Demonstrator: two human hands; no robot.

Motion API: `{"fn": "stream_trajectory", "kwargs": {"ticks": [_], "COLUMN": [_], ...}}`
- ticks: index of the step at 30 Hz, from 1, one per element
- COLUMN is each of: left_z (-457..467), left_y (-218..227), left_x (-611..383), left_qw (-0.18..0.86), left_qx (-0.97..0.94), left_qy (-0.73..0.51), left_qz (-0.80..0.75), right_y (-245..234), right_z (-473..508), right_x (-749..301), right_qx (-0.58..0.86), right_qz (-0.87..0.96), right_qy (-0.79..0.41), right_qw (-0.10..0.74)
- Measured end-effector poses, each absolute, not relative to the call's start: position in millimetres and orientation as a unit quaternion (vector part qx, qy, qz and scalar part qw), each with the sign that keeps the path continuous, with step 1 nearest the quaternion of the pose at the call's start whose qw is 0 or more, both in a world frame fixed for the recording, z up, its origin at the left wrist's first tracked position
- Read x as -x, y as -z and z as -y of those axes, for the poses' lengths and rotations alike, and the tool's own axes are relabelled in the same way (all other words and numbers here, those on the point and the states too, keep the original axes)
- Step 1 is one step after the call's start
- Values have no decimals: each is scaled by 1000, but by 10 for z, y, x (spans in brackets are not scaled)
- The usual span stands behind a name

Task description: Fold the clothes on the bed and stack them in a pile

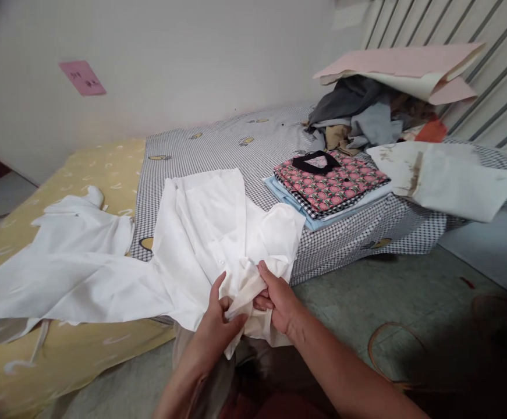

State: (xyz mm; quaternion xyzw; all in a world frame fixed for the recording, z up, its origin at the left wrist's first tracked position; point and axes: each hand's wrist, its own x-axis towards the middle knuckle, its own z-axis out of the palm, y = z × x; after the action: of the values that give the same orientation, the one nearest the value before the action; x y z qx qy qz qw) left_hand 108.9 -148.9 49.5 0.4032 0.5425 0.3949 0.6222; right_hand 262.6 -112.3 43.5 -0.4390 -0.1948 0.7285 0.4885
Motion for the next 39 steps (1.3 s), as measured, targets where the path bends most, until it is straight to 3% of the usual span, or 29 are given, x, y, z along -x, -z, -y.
{"fn": "stream_trajectory", "kwargs": {"ticks": [4,7,10,15,18,23,26,30,34,39], "left_z": [1439,1391,1371,1418,1421,1372,1358,1335,1306,1350], "left_y": [-549,-622,-656,-652,-720,-901,-903,-773,-662,-665], "left_x": [-1111,-1177,-1204,-1127,-1056,-962,-956,-1021,-1047,-983], "left_qw": [567,522,557,665,701,698,700,598,404,395], "left_qx": [-386,-315,-253,-161,-200,-305,-353,-454,-484,-505], "left_qy": [-436,-459,-468,-470,-439,-374,-351,-343,-449,-489], "left_qz": [-583,-646,-637,-558,-526,-528,-512,-565,-633,-591], "right_y": [-510,-609,-693,-642,-558,-520,-539,-511,-412,-387], "right_z": [1184,1256,1268,1184,1174,1183,1125,1069,1148,1179], "right_x": [-2643,-2672,-2704,-2694,-2695,-2750,-2773,-2797,-2843,-2878], "right_qx": [393,335,283,302,312,313,287,254,289,340], "right_qz": [213,339,467,429,378,337,276,271,397,546], "right_qy": [-748,-790,-783,-758,-768,-797,-806,-798,-768,-693], "right_qw": [490,386,298,387,412,392,439,475,412,326]}}
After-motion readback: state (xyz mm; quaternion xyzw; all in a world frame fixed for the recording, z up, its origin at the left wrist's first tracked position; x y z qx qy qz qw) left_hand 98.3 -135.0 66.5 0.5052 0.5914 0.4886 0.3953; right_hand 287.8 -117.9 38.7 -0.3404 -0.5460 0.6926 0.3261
